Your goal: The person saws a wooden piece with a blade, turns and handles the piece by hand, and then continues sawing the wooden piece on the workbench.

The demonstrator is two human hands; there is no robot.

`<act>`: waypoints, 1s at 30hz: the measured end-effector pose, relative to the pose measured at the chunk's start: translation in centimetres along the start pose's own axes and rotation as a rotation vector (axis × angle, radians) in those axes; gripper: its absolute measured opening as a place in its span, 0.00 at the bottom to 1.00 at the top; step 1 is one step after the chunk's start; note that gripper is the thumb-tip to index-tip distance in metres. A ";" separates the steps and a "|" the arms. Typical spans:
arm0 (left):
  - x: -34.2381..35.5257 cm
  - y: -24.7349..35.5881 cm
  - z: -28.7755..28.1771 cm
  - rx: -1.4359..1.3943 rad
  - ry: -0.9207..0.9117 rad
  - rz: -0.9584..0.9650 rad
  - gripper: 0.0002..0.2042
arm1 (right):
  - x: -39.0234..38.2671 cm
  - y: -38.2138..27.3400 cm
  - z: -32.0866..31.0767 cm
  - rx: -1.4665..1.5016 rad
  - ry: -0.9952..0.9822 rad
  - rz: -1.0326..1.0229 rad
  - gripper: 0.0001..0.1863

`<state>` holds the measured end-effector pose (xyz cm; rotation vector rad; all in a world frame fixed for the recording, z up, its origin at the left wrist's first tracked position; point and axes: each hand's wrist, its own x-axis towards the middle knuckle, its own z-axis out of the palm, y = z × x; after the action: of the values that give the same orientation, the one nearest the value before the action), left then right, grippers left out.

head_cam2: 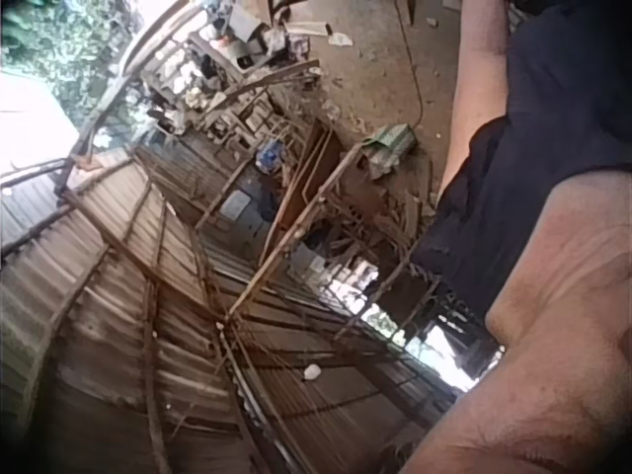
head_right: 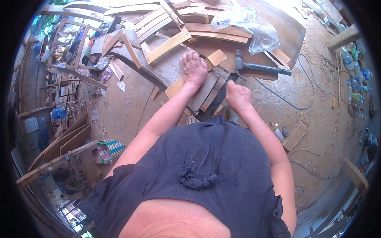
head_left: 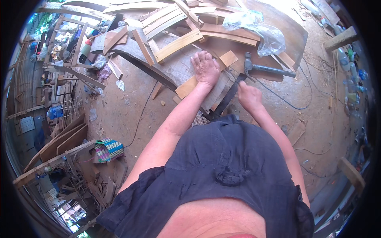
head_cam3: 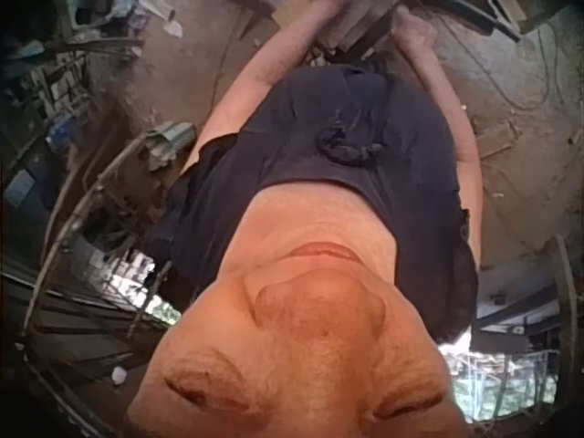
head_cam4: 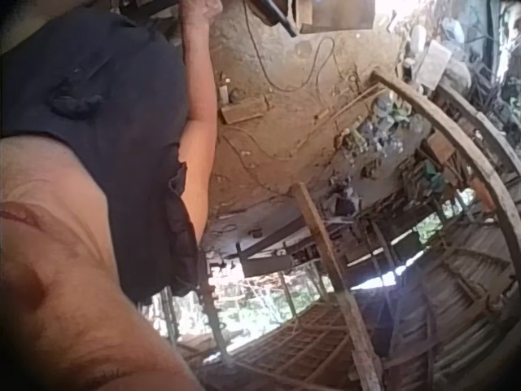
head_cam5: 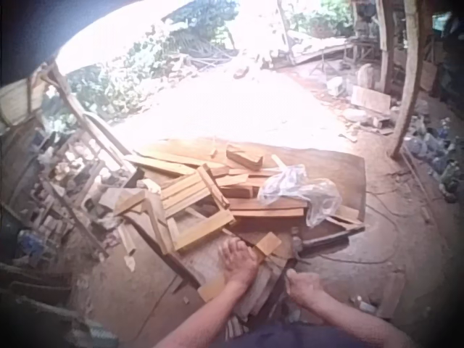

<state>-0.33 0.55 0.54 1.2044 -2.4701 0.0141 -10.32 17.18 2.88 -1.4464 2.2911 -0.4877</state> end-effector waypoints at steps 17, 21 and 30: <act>-0.1 0.2 0.1 0.003 -0.061 -0.045 0.17 | -5.5 3.9 -0.5 0.036 -0.085 0.068 0.12; -0.2 0.1 0.1 0.006 -0.064 -0.045 0.17 | -5.6 3.1 -0.3 0.082 -0.071 0.074 0.12; -0.3 -0.1 0.5 0.034 -0.054 -0.038 0.17 | -3.0 4.1 -4.0 1.147 -0.508 0.317 0.14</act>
<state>-0.26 0.62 -0.07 1.2813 -2.5021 0.0143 -14.27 21.96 4.74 -0.5200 1.3388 -0.9647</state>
